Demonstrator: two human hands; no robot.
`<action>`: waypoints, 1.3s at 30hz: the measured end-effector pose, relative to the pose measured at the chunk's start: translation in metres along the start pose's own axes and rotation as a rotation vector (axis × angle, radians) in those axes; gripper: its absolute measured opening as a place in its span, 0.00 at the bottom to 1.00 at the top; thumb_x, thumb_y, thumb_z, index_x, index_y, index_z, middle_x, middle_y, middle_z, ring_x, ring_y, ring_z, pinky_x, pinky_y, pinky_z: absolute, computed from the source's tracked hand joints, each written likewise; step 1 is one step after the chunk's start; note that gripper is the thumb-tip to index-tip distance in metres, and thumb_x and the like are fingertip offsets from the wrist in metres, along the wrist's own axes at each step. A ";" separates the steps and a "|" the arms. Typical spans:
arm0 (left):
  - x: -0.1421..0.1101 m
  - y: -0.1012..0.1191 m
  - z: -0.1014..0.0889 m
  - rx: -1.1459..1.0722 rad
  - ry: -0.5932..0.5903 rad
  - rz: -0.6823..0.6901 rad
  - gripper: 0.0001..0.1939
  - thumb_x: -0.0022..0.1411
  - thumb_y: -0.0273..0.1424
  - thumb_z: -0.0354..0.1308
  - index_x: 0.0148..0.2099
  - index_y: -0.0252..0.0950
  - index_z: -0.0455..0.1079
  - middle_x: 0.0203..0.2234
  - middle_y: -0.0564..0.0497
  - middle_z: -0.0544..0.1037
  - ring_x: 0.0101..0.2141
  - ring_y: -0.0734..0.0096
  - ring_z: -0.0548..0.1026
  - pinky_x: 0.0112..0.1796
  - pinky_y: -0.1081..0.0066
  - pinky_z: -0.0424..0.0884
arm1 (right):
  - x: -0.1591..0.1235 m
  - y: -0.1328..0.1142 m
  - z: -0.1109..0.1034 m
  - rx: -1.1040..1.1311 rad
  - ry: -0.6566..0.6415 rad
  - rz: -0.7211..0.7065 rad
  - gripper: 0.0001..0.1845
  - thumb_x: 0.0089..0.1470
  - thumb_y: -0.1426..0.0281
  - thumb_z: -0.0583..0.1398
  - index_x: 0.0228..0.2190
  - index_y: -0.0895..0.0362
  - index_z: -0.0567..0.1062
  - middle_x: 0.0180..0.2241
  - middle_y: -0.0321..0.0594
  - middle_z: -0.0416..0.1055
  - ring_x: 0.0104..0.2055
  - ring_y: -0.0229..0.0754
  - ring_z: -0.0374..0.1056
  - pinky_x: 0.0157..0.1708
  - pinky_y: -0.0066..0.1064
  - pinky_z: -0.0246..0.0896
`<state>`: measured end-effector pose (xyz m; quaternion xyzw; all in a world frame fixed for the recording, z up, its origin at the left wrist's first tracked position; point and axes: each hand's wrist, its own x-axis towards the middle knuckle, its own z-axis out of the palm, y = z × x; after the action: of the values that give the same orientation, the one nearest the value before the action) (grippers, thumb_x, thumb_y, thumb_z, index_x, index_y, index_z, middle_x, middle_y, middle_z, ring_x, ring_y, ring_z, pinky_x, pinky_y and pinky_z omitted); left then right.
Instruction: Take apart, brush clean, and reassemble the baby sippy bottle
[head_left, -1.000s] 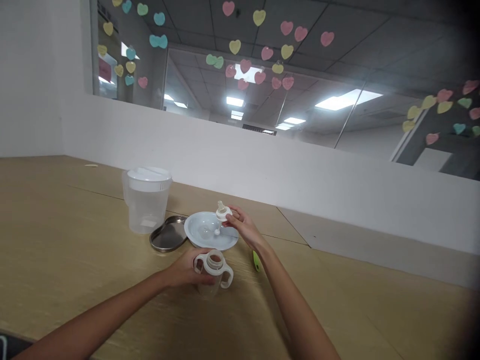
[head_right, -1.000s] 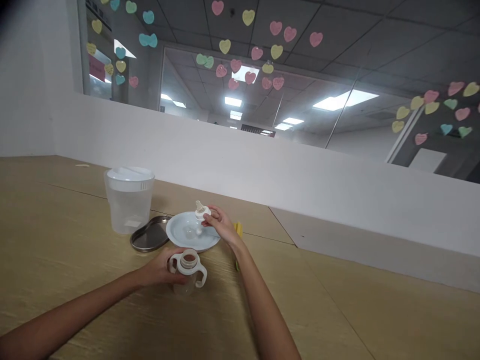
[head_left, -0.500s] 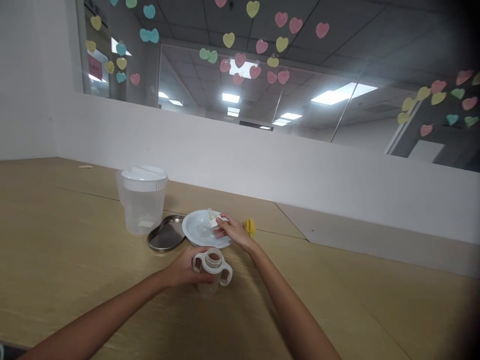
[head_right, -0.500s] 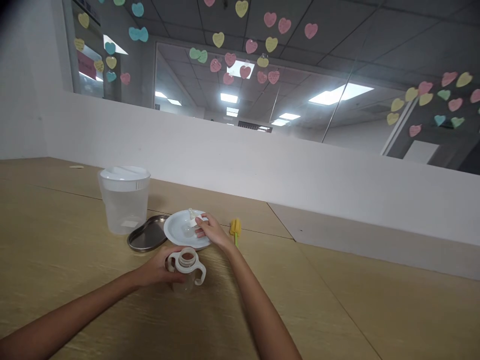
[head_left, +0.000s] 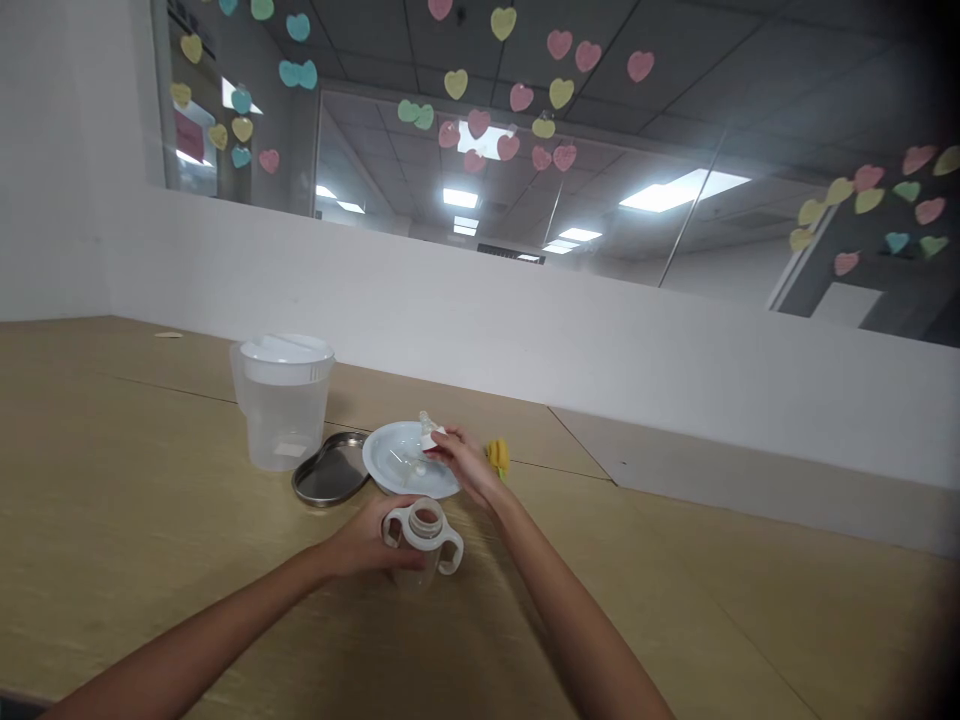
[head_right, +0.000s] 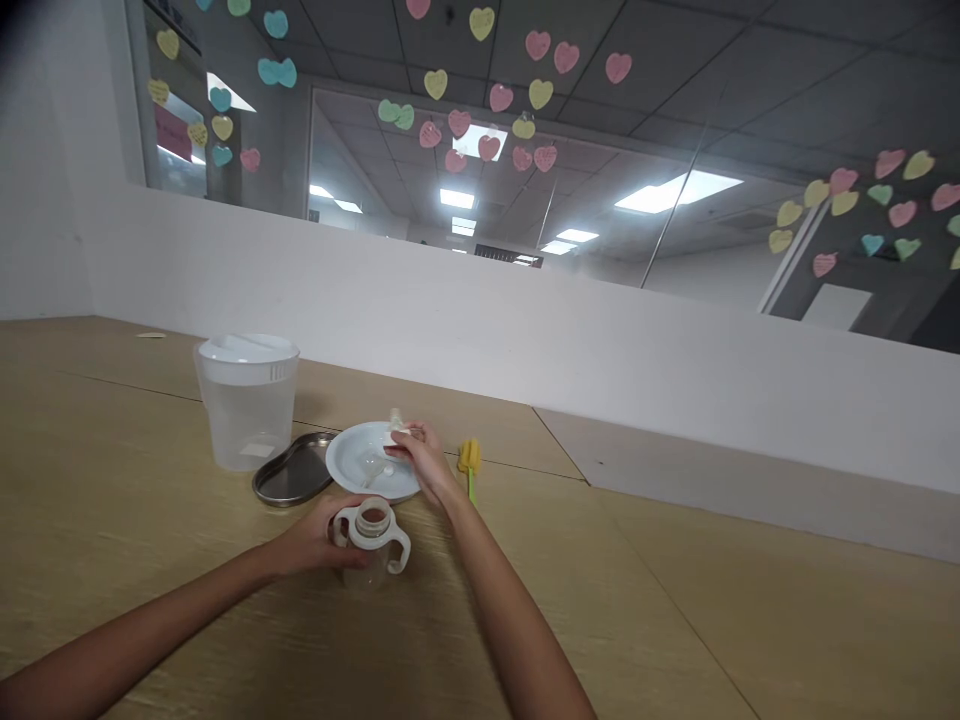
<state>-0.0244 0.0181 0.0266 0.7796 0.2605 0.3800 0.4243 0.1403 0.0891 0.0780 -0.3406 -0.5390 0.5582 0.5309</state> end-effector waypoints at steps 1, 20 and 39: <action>0.000 0.000 0.000 -0.004 -0.001 0.001 0.30 0.44 0.37 0.67 0.50 0.34 0.67 0.42 0.47 0.75 0.41 0.62 0.72 0.43 0.66 0.67 | -0.001 -0.003 0.001 0.049 0.018 -0.028 0.18 0.35 0.67 0.67 0.30 0.55 0.67 0.28 0.31 0.67 0.32 0.35 0.67 0.38 0.30 0.64; -0.001 0.005 0.000 -0.009 0.013 -0.025 0.32 0.42 0.36 0.68 0.50 0.34 0.67 0.42 0.46 0.75 0.43 0.61 0.71 0.44 0.64 0.67 | -0.002 0.000 -0.007 -0.724 0.026 -0.263 0.18 0.40 0.57 0.63 0.27 0.56 0.64 0.25 0.32 0.63 0.27 0.36 0.60 0.29 0.27 0.57; 0.000 0.007 -0.001 -0.013 -0.017 0.010 0.29 0.44 0.38 0.67 0.49 0.34 0.68 0.43 0.46 0.75 0.42 0.62 0.71 0.44 0.66 0.66 | -0.010 0.002 -0.019 -1.541 -0.219 -0.357 0.35 0.47 0.86 0.50 0.55 0.51 0.60 0.51 0.46 0.58 0.51 0.43 0.59 0.48 0.31 0.52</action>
<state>-0.0244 0.0148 0.0331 0.7811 0.2505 0.3772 0.4299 0.1594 0.0845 0.0704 -0.4634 -0.8687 -0.0347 0.1716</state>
